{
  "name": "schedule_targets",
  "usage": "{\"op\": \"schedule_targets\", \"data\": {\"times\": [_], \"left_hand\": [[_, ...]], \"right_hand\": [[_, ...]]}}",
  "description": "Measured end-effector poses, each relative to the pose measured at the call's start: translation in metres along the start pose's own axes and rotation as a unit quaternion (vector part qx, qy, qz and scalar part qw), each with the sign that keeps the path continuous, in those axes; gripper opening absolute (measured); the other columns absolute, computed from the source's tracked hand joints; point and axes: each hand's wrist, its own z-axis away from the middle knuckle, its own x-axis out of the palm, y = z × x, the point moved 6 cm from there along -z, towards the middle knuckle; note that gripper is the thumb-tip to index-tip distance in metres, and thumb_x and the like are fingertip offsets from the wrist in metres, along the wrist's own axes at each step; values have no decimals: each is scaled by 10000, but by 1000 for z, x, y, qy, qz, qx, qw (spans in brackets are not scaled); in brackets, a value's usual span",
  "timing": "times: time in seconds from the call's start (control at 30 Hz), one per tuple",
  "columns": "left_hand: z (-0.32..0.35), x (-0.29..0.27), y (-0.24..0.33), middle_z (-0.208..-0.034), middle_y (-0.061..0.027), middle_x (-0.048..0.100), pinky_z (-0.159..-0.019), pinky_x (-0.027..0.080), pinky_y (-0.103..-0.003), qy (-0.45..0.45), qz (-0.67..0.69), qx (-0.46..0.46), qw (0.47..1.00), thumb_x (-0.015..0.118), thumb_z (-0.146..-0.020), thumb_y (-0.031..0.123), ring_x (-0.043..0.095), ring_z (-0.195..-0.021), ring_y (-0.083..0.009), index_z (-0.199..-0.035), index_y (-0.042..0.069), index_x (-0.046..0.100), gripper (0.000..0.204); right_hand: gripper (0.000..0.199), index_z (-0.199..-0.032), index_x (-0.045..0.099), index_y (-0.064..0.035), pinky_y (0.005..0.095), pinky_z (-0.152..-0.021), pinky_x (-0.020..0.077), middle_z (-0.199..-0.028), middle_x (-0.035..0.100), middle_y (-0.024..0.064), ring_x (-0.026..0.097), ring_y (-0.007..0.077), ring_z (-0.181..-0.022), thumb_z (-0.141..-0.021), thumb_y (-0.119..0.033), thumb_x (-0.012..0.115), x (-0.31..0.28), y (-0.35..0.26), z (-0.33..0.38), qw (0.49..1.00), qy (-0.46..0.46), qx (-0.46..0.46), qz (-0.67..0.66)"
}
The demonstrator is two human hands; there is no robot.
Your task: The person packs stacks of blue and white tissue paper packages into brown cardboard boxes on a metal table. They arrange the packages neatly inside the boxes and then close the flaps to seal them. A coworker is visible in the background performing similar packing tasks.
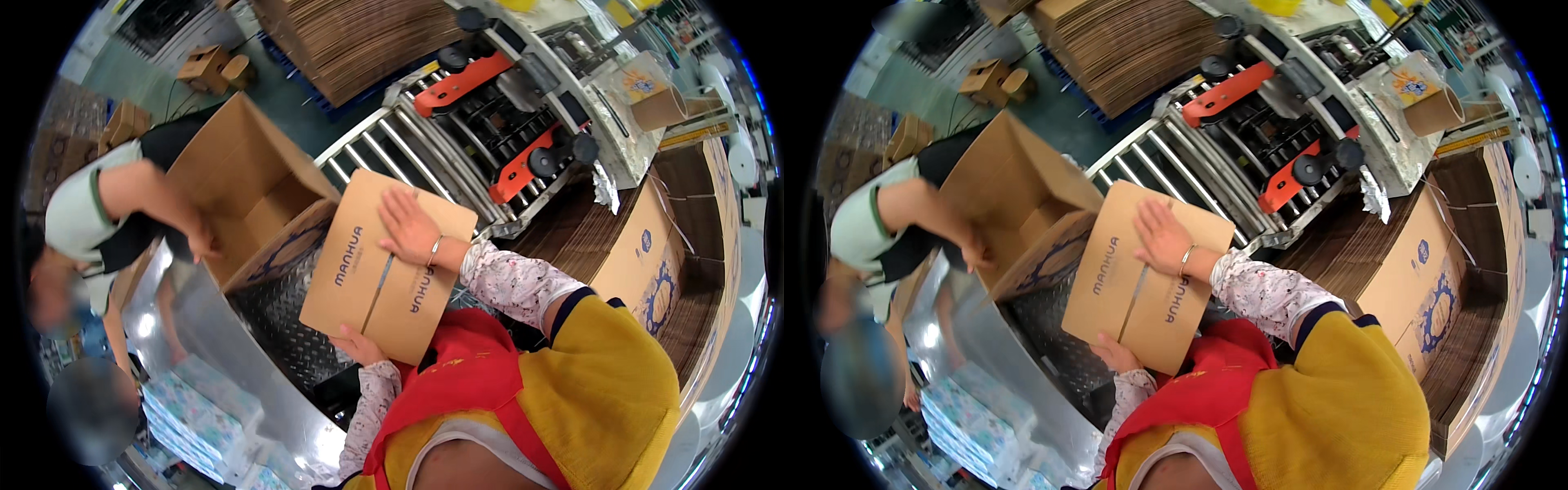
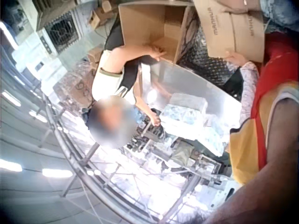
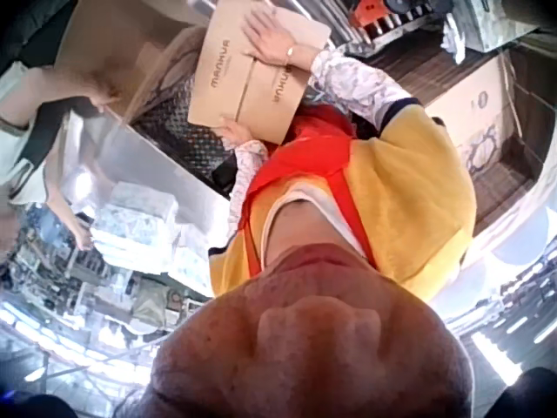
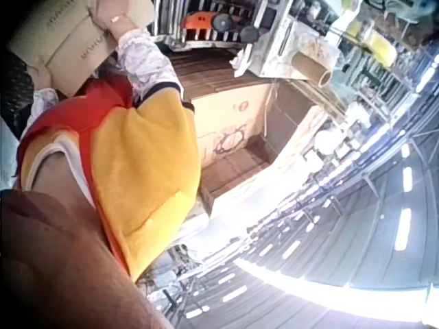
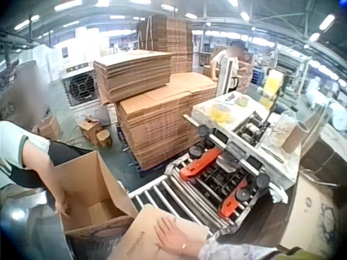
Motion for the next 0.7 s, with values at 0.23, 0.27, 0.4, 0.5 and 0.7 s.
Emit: {"op": "schedule_targets", "data": {"times": [0.23,0.27,0.4,0.5,0.7], "left_hand": [[-77,193,-16,-1326,-272,333,-1013,310,-382,-166,-94,52,980,397,-957,171,384,-1204,-326,-1344,-97,189,515],[-77,229,-1,-1345,-270,312,-1018,303,-379,-173,-96,75,977,400,-955,169,370,-1217,-326,-1360,-90,158,538],[-90,326,46,-1410,-238,245,-1033,283,-361,-212,-195,152,946,403,-953,191,331,-1255,-313,-1423,-6,48,621],[-103,340,24,-1425,-188,251,-1009,308,-378,-369,-6,-64,927,405,-951,271,340,-1250,-297,-1450,104,-1,664],[-49,265,4,-1024,-69,527,-639,438,-251,-420,-36,-151,894,471,-936,351,534,-813,-121,-1352,94,344,505]], "right_hand": [[664,-1312,342,77,434,-1117,115,-1418,252,251,185,370,-1345,-881,-421,426,-29,150,-21,995,55,82,24],[659,-1310,344,78,432,-1116,115,-1415,257,253,188,370,-1343,-881,-416,426,-34,179,-22,991,74,103,29],[616,-1290,366,81,430,-1112,135,-1391,290,262,221,375,-1326,-882,-376,433,-62,247,-32,979,119,160,52],[577,-1265,389,85,440,-1099,179,-1377,306,266,260,387,-1306,-878,-341,441,-65,242,-31,962,163,193,102],[455,-1149,493,-15,518,-1044,249,-1279,407,227,357,405,-1221,-751,-188,627,-72,165,96,963,219,142,-65]]}}
